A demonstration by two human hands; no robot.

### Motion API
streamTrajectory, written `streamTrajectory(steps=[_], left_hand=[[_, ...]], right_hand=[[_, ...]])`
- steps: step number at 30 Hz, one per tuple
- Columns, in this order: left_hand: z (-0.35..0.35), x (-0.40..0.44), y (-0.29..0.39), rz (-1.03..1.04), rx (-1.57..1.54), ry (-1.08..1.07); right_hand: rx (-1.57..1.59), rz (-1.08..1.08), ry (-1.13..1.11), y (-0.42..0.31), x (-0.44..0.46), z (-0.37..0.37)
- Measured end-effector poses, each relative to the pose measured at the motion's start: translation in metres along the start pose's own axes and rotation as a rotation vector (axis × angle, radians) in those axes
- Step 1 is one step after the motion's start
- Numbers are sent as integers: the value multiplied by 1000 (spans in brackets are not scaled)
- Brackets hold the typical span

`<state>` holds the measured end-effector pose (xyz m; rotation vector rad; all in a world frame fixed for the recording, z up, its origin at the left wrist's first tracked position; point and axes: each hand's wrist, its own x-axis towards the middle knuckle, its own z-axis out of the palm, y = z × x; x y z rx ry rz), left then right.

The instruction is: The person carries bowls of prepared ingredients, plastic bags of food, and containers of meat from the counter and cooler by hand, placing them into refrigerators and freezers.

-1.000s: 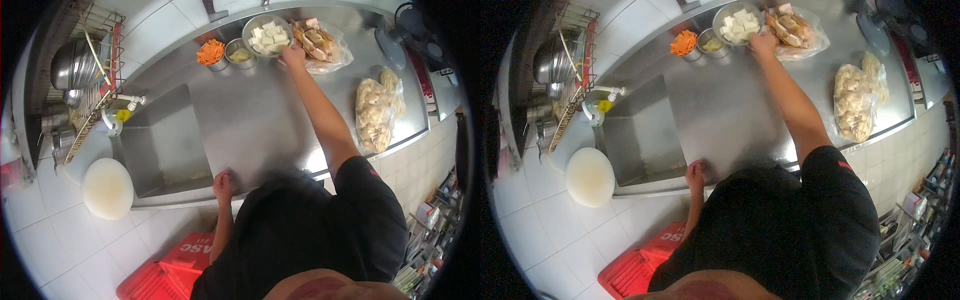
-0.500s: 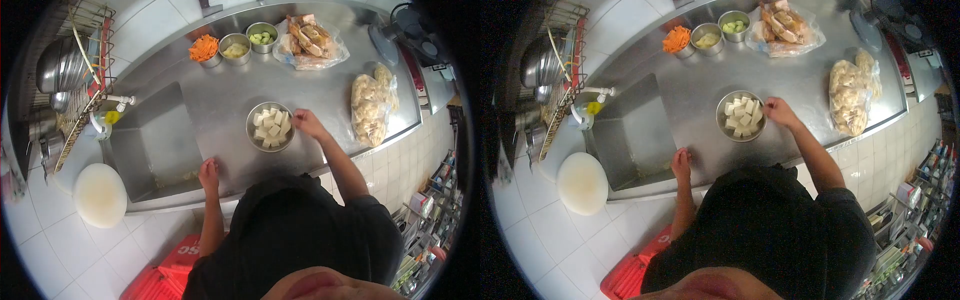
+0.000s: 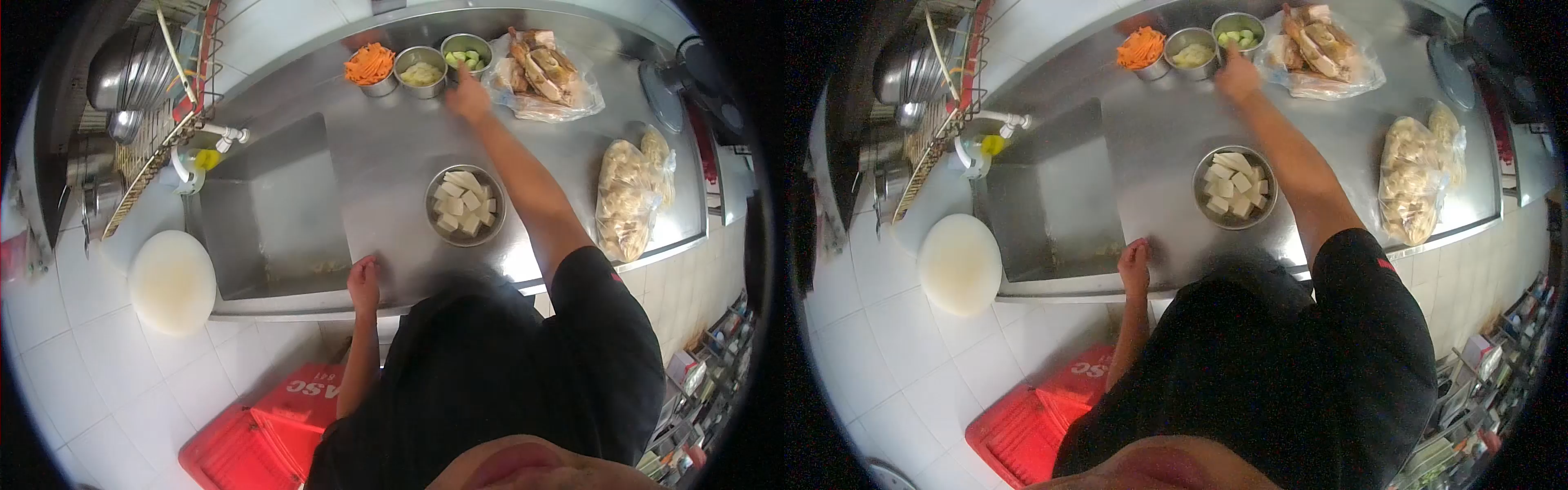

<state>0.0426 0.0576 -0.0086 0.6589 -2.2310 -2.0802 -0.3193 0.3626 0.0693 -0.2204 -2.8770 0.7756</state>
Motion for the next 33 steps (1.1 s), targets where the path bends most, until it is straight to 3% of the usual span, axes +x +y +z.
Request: streamTrajectory(steps=[2,10,14,18,24,30,33], left_hand=[[-6,-7,-11,-2,54,34],[-15,-16,-20,-68,-7,68],[-8,-4,-10,-64,-35,23],[0,-3,7,-63,-65,37],[-13,6,11,80,2,37],[-29,-9,-24,-65,-55,129],[-34,-7,-50,-24,-31,139]], right_hand=[[-27,129,46,22,14,11],[61,-108,164,39,-33,-31],[160,-254,296,9,-29,-66],[54,-379,306,-30,-3,-46],[-242,-383,-82,-47,3,-23],[-375,-302,-351,-38,-38,-45],[-411,-283,-404,-16,-61,-59]])
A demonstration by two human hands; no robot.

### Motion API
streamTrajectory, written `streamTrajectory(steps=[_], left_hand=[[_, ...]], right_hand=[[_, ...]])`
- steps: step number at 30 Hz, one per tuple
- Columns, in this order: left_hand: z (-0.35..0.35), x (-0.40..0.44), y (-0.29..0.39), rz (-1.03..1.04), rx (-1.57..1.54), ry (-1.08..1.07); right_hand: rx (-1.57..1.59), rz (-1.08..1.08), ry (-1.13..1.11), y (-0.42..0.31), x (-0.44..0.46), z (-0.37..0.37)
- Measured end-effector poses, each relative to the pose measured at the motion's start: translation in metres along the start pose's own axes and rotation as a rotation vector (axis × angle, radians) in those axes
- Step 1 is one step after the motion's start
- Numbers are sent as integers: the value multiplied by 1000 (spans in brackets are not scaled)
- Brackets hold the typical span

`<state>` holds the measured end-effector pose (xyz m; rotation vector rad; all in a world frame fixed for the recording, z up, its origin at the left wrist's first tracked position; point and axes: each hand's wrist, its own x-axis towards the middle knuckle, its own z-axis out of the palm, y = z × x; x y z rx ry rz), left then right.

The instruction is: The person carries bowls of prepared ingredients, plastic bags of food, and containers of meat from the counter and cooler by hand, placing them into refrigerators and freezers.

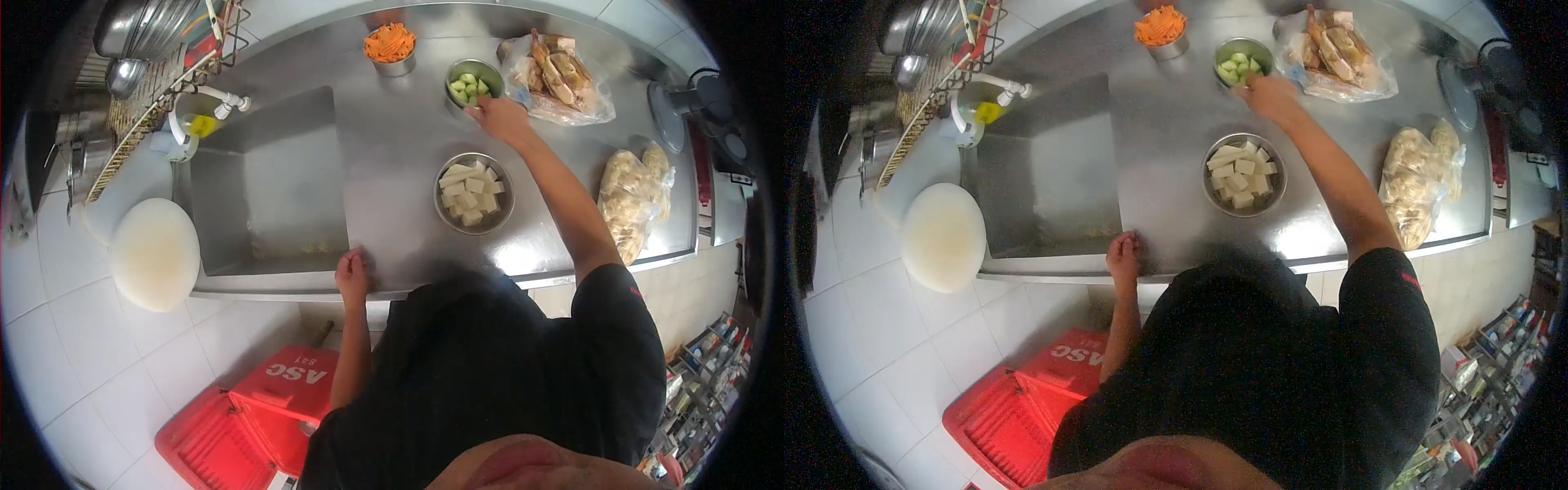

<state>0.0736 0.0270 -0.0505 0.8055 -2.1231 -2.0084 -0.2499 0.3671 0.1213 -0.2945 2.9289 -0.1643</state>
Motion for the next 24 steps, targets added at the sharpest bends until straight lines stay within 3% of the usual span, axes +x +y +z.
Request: streamTrajectory(steps=[4,6,10,12,15,18,21,24], left_hand=[[-1,6,15,-39,-43,5],[0,10,21,-52,-41,-5],[5,13,24,-37,-86,-10],[6,15,28,-34,-105,-24],[-1,14,30,0,-14,-27],[-7,2,30,16,-9,14],[-14,0,21,-52,-54,70],[-20,2,23,-88,-67,70]], right_hand=[[154,-46,232,-19,-50,-23],[426,-34,202,-43,-51,-35],[662,-101,220,-71,15,-3],[970,55,234,-83,71,29],[1155,271,78,-90,129,39],[1395,446,169,-95,171,60],[1538,460,214,-94,191,54],[1512,517,99,-95,193,32]])
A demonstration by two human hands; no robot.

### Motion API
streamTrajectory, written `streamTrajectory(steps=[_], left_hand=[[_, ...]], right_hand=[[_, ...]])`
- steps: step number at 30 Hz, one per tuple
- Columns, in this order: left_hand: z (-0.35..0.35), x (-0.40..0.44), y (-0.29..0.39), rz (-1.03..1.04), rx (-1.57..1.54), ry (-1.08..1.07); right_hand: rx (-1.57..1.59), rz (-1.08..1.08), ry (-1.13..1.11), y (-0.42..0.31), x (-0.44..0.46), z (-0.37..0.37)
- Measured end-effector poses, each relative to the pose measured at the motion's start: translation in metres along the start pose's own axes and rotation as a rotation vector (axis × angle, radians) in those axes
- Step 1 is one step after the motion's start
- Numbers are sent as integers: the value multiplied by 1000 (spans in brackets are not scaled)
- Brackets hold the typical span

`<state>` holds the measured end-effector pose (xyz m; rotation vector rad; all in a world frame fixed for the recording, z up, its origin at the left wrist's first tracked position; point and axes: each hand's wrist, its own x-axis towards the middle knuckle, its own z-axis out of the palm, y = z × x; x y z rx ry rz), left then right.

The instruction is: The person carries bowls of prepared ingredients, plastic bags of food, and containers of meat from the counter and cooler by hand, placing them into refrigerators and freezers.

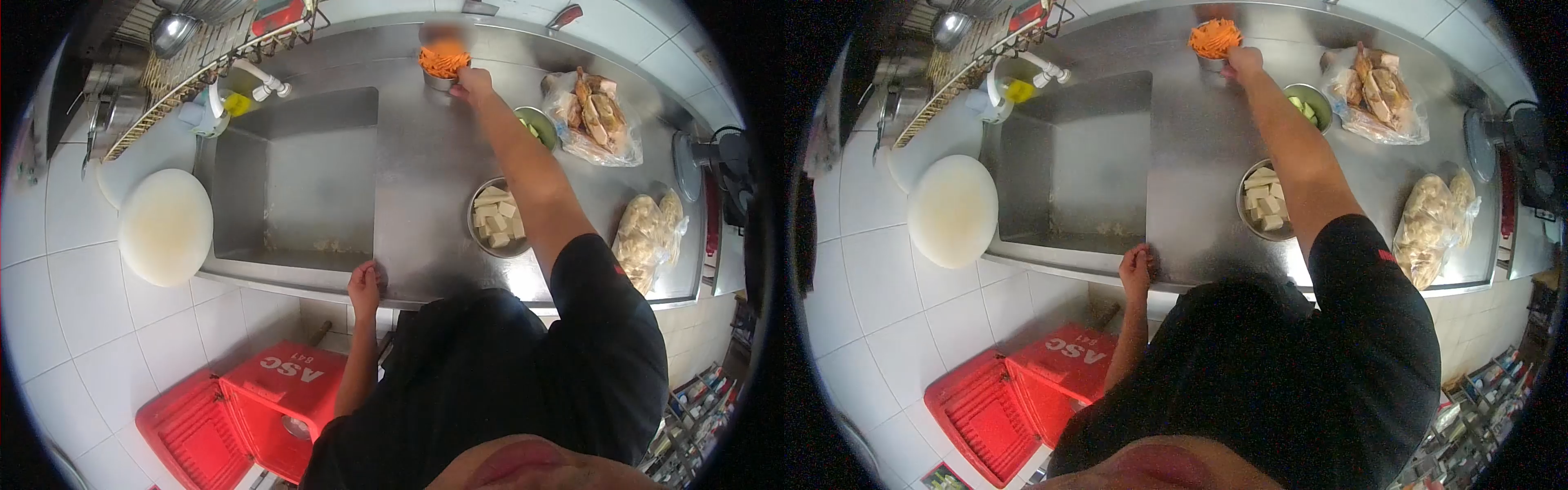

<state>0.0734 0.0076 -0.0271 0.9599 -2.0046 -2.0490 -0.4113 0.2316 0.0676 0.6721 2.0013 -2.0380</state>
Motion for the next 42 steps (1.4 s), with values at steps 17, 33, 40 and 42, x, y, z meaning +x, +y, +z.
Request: streamTrajectory(steps=[17,33,40,42], left_hand=[[23,15,17,66,38,-105],[86,-13,8,183,104,-324],[118,-24,24,0,-23,-364],[131,-29,33,-84,-121,-353]], right_hand=[[-13,-245,-166,-55,-153,-145],[-383,-329,187,48,-118,-226],[-141,68,-215,25,-116,-234],[-157,39,-249,31,-103,-240]])
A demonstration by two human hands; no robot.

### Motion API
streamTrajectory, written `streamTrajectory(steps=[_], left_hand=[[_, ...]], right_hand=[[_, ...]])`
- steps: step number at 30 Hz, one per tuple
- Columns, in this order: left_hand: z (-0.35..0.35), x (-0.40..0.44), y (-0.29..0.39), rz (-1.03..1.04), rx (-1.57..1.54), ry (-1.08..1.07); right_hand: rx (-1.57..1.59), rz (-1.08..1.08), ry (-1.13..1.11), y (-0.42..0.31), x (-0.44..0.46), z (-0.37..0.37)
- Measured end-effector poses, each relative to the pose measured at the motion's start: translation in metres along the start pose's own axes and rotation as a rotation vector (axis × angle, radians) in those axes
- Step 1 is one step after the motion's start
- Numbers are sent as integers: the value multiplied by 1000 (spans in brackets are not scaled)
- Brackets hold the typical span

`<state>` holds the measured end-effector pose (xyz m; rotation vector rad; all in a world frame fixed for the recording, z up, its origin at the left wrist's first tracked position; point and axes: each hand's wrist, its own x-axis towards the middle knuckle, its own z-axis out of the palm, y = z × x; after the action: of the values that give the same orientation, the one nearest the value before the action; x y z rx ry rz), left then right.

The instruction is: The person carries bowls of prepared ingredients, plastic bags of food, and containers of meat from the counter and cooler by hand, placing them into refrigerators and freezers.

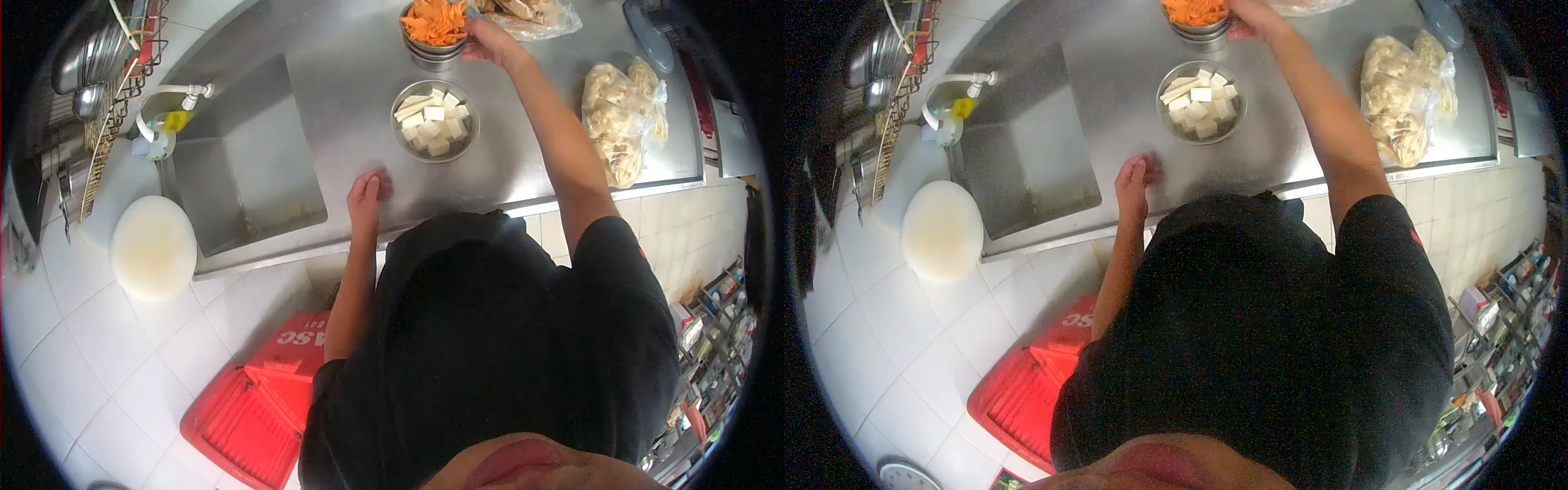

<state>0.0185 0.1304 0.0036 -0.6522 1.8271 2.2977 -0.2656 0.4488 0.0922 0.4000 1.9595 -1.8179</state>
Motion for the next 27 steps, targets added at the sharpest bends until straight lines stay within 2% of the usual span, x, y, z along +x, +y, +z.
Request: streamTrajectory(steps=[3,6,9,13,16,18,27], left_hand=[[21,1,10,-112,-118,-23],[48,25,14,-115,-172,-147],[74,39,18,-130,-155,-184],[68,38,13,-109,-83,-222],[67,39,19,-119,-59,-215],[69,59,13,-122,-51,-231],[84,83,21,-153,-25,-266]], right_hand=[[116,14,9,16,-12,-7],[264,-10,86,30,-28,-40],[322,-5,180,55,-53,-68],[343,56,227,95,-102,-70],[485,22,270,113,-154,-67],[541,12,370,130,-180,-69],[874,-95,799,176,-400,-36]])
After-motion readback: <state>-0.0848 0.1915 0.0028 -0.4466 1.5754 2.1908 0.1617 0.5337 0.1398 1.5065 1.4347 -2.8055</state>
